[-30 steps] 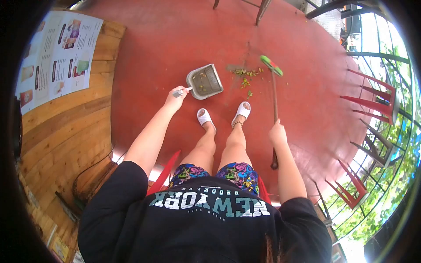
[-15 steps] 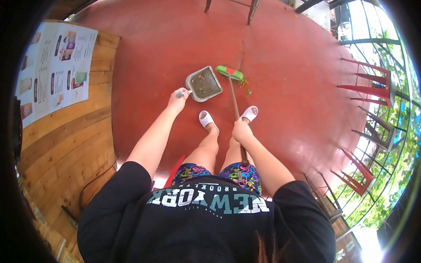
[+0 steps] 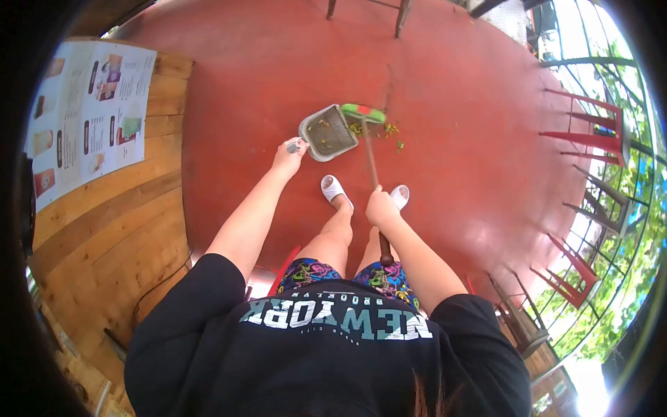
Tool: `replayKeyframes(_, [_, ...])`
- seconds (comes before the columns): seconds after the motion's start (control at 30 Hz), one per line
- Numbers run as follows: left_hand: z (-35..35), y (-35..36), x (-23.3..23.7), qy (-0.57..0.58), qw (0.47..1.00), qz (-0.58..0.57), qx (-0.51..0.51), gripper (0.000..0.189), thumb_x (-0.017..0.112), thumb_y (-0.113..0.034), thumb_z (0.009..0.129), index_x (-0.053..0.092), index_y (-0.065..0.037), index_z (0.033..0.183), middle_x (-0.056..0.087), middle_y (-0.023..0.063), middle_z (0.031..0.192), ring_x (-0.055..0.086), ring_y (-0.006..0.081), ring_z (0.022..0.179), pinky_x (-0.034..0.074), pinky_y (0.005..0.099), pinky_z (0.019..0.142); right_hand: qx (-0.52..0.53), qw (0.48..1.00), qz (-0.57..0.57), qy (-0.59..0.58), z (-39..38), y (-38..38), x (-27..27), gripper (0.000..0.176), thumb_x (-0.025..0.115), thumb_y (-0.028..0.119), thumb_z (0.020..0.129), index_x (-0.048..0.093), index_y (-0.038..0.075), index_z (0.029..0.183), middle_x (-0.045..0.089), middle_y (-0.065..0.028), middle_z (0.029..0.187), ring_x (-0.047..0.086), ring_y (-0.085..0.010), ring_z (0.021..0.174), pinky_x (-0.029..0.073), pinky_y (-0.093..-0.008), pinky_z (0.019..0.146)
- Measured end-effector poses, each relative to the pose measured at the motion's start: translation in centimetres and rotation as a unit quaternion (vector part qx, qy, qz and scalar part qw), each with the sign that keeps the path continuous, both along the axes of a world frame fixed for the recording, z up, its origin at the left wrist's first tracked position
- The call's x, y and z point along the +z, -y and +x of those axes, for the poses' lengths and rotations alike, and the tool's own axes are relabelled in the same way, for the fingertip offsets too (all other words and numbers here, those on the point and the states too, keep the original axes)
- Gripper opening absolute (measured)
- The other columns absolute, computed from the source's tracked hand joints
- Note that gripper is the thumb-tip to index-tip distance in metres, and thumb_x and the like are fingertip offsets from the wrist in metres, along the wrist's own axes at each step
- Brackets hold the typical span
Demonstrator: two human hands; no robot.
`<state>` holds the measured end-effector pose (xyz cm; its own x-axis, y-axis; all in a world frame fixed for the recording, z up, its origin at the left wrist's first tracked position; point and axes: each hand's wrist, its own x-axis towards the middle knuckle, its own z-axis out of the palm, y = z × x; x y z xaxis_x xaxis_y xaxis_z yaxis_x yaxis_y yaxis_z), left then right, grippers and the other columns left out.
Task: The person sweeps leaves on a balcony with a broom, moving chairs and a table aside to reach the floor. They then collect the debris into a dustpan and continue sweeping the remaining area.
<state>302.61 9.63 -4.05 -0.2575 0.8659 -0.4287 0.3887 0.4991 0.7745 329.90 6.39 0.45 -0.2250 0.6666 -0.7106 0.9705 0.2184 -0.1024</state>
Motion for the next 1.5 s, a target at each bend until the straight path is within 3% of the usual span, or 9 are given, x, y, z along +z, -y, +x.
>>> replayKeyframes(0.13, [-0.1,-0.2,-0.1,-0.004,1.0,-0.015,-0.01,0.017,0.054,-0.022,0.08,0.058,-0.006,0.084,0.061,0.0139,0.078,0.06,0.0277,0.076,0.044,0.0362,0.066,-0.107,0.987,-0.057,-0.106,3.8,0.0,5.3,0.054,0.047,0.006,0.074,0.036,-0.006,0.125,0.061,-0.0237,0.086,0.061,-0.0369,0.08,0.049,-0.0412,0.072])
replayKeyframes(0.3, [-0.1,0.3,0.1,0.008,1.0,0.001,-0.023,0.022,0.051,-0.025,0.084,0.057,-0.004,0.084,0.061,0.0125,0.076,0.059,0.0232,0.072,0.044,0.0336,0.066,-0.138,0.99,-0.013,0.036,10.6,-1.4,10.9,0.056,0.045,0.008,0.075,0.032,-0.002,0.129,0.06,-0.0252,0.089,0.059,-0.0396,0.085,0.047,-0.0441,0.076])
replayKeyframes(0.43, [0.6,0.5,0.0,0.002,1.0,0.023,-0.019,0.022,0.051,-0.024,0.085,0.057,-0.003,0.081,0.061,0.0106,0.074,0.057,0.0185,0.069,0.043,0.0319,0.065,-0.206,0.971,0.103,0.068,20.9,-5.7,2.4,0.048,0.044,0.008,0.077,0.039,-0.004,0.123,0.06,-0.0268,0.089,0.059,-0.0402,0.085,0.049,-0.0433,0.074])
replayKeyframes(0.57, [1.4,0.2,0.8,-0.027,1.0,0.01,-0.011,0.019,0.053,-0.022,0.083,0.056,-0.004,0.078,0.06,0.0085,0.071,0.055,0.0162,0.067,0.043,0.0306,0.063,-0.393,0.918,0.048,0.028,26.4,-12.4,-2.2,0.02,0.047,0.002,0.074,0.055,-0.006,0.09,0.06,-0.0194,0.067,0.061,-0.03,0.058,0.049,-0.0387,0.048])
replayKeyframes(0.6, [1.4,-0.2,0.6,-0.031,0.999,0.01,-0.01,0.018,0.053,-0.021,0.083,0.056,-0.004,0.077,0.06,0.008,0.07,0.054,0.0156,0.066,0.042,0.0303,0.062,-0.389,0.92,0.02,0.04,26.7,-13.0,-3.1,0.028,0.047,0.006,0.076,0.052,-0.008,0.099,0.06,-0.0272,0.086,0.062,-0.0352,0.08,0.052,-0.0414,0.065])
replayKeyframes(0.9, [1.5,0.2,0.9,-0.114,0.992,-0.01,-0.045,0.022,0.049,-0.029,0.085,0.059,-0.009,0.08,0.058,0.0091,0.079,0.056,0.0219,0.077,0.042,0.0343,0.07,-0.225,0.972,-0.066,-0.035,10.5,-0.1,-1.3,0.067,0.049,0.003,0.072,0.015,-0.016,0.127,0.055,-0.033,0.095,0.058,-0.0395,0.09,0.051,-0.0401,0.074])
replayKeyframes(1.17, [1.5,1.6,0.8,-0.101,0.994,-0.001,-0.045,0.02,0.049,-0.027,0.085,0.058,-0.01,0.081,0.057,0.0078,0.077,0.054,0.0206,0.077,0.042,0.034,0.07,-0.219,0.959,-0.077,-0.162,18.6,0.0,5.9,0.058,0.048,0.006,0.072,0.033,0.009,0.129,0.056,-0.0301,0.093,0.056,-0.0403,0.092,0.046,-0.0425,0.078])
replayKeyframes(1.43, [0.7,1.1,0.7,-0.093,0.993,-0.028,-0.06,0.022,0.049,-0.032,0.084,0.057,-0.011,0.083,0.056,0.0088,0.082,0.053,0.0225,0.08,0.041,0.0349,0.073,-0.167,0.974,-0.016,0.155,22.8,2.2,3.0,0.054,0.04,0.012,0.082,0.027,-0.006,0.131,0.059,-0.0238,0.1,0.061,-0.0311,0.088,0.05,-0.0382,0.075])
replayKeyframes(1.5, [0.8,0.8,0.5,-0.083,0.994,-0.027,-0.064,0.022,0.05,-0.031,0.084,0.057,-0.011,0.084,0.055,0.0091,0.08,0.053,0.0222,0.078,0.041,0.0351,0.072,-0.152,0.977,-0.002,0.15,22.2,2.9,1.5,0.04,0.043,0.012,0.081,0.045,-0.006,0.117,0.06,-0.0233,0.096,0.062,-0.031,0.085,0.052,-0.0365,0.072])
